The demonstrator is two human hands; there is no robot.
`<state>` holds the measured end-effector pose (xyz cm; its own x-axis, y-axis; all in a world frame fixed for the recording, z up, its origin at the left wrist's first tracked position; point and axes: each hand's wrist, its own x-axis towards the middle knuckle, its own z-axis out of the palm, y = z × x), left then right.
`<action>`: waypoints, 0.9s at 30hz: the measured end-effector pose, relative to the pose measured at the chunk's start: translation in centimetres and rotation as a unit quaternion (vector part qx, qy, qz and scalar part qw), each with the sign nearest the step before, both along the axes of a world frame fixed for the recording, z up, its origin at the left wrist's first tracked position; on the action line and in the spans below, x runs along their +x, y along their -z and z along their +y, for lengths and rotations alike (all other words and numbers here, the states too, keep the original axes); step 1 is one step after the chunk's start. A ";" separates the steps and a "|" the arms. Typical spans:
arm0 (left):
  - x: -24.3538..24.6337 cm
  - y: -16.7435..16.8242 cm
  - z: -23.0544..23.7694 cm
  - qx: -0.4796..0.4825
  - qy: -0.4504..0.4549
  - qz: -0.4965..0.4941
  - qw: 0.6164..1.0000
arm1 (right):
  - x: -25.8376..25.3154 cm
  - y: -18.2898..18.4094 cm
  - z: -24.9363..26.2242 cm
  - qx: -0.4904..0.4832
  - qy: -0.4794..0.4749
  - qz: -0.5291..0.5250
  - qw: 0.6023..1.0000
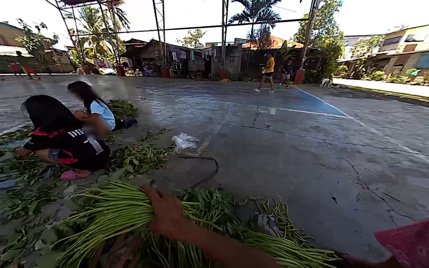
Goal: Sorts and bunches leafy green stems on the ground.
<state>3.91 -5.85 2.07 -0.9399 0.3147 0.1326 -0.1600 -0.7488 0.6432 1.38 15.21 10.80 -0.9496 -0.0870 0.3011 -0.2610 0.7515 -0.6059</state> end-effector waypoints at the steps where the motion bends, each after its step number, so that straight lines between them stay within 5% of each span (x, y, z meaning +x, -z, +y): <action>1: -0.1 0.1 -0.8 -0.011 -0.012 -0.023 1.000 | -0.8 -1.1 0.7 0.029 0.010 -0.011 0.999; 3: -0.1 0.5 -2.6 -0.094 -0.106 -0.108 0.984 | -2.5 -1.9 2.7 0.098 0.012 0.039 0.994; 5: 0.3 0.4 -2.7 -0.185 -0.289 -0.170 0.924 | -4.4 -1.9 5.3 0.186 -0.010 0.148 0.971; 7: 0.6 0.7 -2.2 -0.267 -0.430 -0.085 0.858 | -5.7 -2.2 7.6 0.274 -0.053 0.202 0.939; 11: 0.7 -0.4 2.1 -0.459 -0.380 0.269 0.756 | -5.0 -3.2 9.1 0.438 -0.160 0.169 0.869; 16: -1.5 2.5 7.8 -0.577 -0.332 0.441 0.601 | -2.5 -2.6 9.5 0.444 -0.273 0.230 0.822; 18: -2.2 3.2 8.4 -0.572 -0.351 0.454 0.587 | -0.9 -2.9 9.3 0.393 -0.293 0.238 0.839; 23: -3.5 2.6 10.7 -0.514 -0.340 0.472 0.630 | 1.8 -3.4 11.1 0.274 -0.253 0.216 0.902; 27: -6.1 -0.6 14.4 -0.503 -0.308 0.570 0.572 | 3.7 -2.2 16.1 0.262 -0.153 0.300 0.904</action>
